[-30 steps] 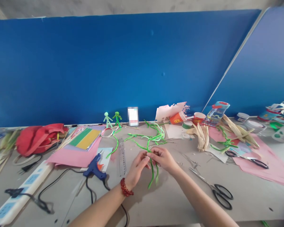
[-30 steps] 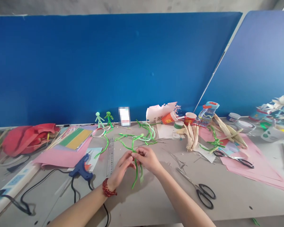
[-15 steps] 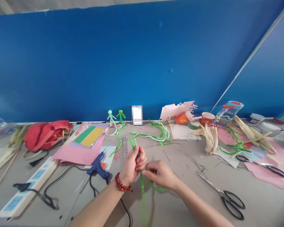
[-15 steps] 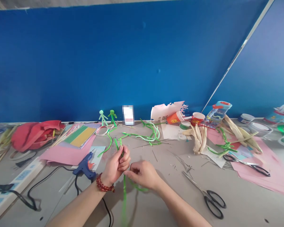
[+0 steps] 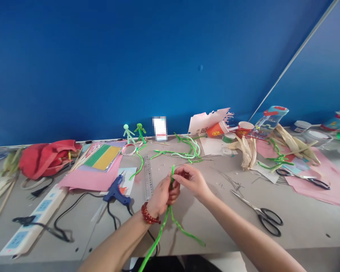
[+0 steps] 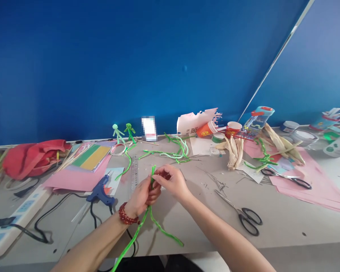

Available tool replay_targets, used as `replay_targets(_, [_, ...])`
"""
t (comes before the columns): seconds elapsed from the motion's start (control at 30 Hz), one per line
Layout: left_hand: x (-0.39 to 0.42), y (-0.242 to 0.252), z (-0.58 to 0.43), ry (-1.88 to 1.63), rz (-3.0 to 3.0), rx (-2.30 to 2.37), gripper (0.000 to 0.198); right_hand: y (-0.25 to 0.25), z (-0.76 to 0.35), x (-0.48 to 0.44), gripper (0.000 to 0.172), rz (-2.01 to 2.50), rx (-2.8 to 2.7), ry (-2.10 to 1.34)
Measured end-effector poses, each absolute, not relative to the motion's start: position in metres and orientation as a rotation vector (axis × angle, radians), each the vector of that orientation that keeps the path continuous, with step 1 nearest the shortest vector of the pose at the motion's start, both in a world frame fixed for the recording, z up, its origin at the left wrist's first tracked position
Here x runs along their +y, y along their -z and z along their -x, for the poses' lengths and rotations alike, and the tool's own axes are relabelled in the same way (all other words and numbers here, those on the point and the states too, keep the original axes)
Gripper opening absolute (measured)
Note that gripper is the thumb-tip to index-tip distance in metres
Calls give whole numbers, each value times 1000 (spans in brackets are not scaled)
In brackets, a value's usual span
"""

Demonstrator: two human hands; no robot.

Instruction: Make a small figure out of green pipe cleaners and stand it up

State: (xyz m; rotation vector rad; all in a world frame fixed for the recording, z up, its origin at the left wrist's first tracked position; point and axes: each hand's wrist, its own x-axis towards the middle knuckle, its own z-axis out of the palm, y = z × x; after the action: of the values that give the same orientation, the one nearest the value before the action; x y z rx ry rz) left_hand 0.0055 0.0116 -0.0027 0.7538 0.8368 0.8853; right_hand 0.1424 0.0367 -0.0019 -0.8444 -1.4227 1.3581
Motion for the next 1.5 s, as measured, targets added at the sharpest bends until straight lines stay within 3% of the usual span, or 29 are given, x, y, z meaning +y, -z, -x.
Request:
replay_targets(0.13, [8,14,-8,-928,-820,958,54,7,-140,34,29,804,-1276,-1544])
replay_targets(0.47, [-2,17,-12,-1046,-1035,950,47,10,-143,33,30,881,-1237,-1466])
replay_targets(0.7, [0,24,-7,-820,-964,853,44,5,-153,35,38,840,-1414,-1461])
replay_targets(1.07, [0,22,-7,-791,-942,746,39,10,-158,40,31,863,-1371,-1644])
replay_targets(1.5, [8,11,-4,-691,-901,712,33,9,-164,52,29,939,-922,-1369])
